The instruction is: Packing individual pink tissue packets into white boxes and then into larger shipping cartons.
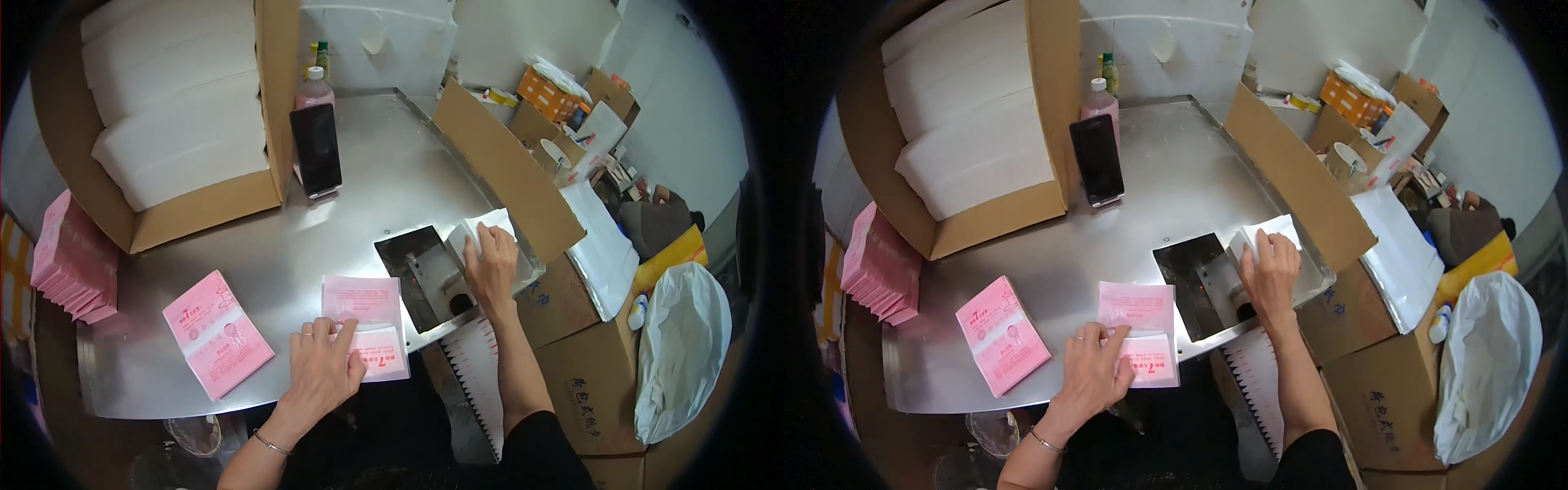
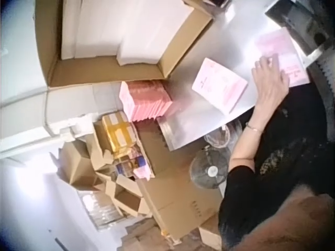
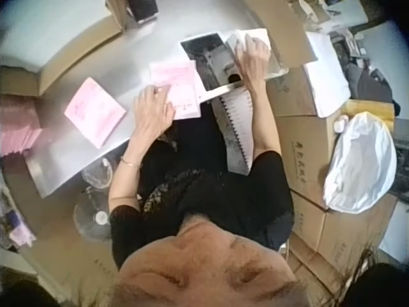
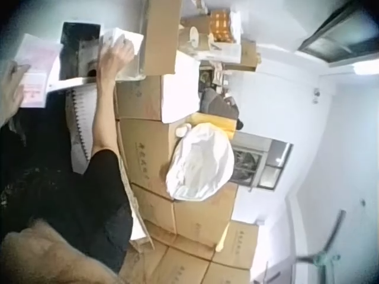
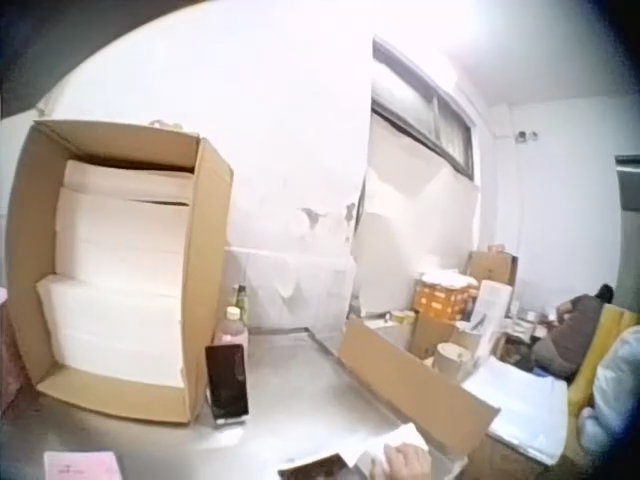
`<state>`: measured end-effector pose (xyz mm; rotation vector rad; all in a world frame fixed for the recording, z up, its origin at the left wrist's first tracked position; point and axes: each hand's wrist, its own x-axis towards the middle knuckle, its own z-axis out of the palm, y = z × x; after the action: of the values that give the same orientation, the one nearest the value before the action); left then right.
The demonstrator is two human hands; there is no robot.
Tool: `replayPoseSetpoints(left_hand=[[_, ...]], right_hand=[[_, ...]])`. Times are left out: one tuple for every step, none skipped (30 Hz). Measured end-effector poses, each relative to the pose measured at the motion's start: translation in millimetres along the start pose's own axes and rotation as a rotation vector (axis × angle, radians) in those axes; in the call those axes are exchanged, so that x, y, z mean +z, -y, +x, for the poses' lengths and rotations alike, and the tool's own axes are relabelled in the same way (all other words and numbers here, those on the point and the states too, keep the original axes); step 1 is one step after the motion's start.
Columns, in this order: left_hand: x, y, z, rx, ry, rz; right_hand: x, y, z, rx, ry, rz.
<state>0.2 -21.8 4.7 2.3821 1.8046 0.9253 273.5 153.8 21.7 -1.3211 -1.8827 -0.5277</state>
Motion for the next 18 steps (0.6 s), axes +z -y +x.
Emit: replayPoseSetpoints(left_hand=[[-0.2,0.5,-1.0,-0.007,-0.002,0.006],[0.3,0.1,-0.3,-0.004,-0.004,0.005],[0.7,0.0,-0.5,-0.006,-0.001,0.001],[1.2,-0.5,-0.2,-0.008,0.002,-0.004],[1.2,-1.1,-0.1,-0.009,0.002,-0.004],[0.8,-1.6,0.2,-0.012,0.006,0.0],[0.4,-2.2,0.5,-0.015,0.011,0.004],[-1.3,-2.9,1.0,-0.014,0.012,0.005],[-3.0,-4.2,1.9,-0.013,0.002,-0.002],[-3.9,-5.1,2.3,-0.012,-0.009,-0.008],[-2.5,-3.9,1.7,-0.013,-0.007,-0.008],[1.2,-1.5,1.3,0.031,-0.035,-0.026],[4.1,0.5,0.4,0.075,-0.064,-0.044],[6.7,2.9,0.6,0.07,-0.066,-0.04],[9.0,5.6,-1.5,0.041,-0.041,-0.018],[8.3,6.2,-5.3,0.01,-0.014,0.0],[3.3,4.8,-3.9,0.009,-0.015,-0.006],[-5.6,4.1,1.1,-0.062,-0.013,0.002]], right_hand=[[-0.2,-0.6,-3.4,0.006,0.002,-0.004],[1.9,-4.1,-3.4,0.019,0.037,0.037],[2.2,-6.9,-2.7,0.032,0.072,0.078],[0.6,-9.8,-1.1,0.031,0.07,0.075],[-1.2,-10.2,0.9,0.062,0.104,0.096],[-2.3,-10.5,1.7,0.093,0.139,0.117],[-2.5,-10.8,1.0,0.093,0.141,0.117],[-3.4,-10.0,-0.3,0.089,0.125,0.115],[-4.1,-9.3,-1.5,0.085,0.109,0.112],[-4.4,-9.0,-1.6,0.087,0.109,0.112],[-4.2,-8.6,-1.0,0.05,0.047,0.077],[-4.4,-8.4,-1.1,0.013,-0.016,0.043],[-2.2,-11.0,-4.8,-0.058,0.018,-0.031],[-2.1,1.4,-9.7,-0.124,0.039,0.076],[-1.5,25.8,-19.9,-0.191,0.064,0.194],[-6.8,58.1,-33.9,-0.351,0.084,0.265],[-25.8,91.6,-46.3,-0.493,0.112,0.448],[-40.0,107.2,-71.5,-0.664,0.398,0.461]])
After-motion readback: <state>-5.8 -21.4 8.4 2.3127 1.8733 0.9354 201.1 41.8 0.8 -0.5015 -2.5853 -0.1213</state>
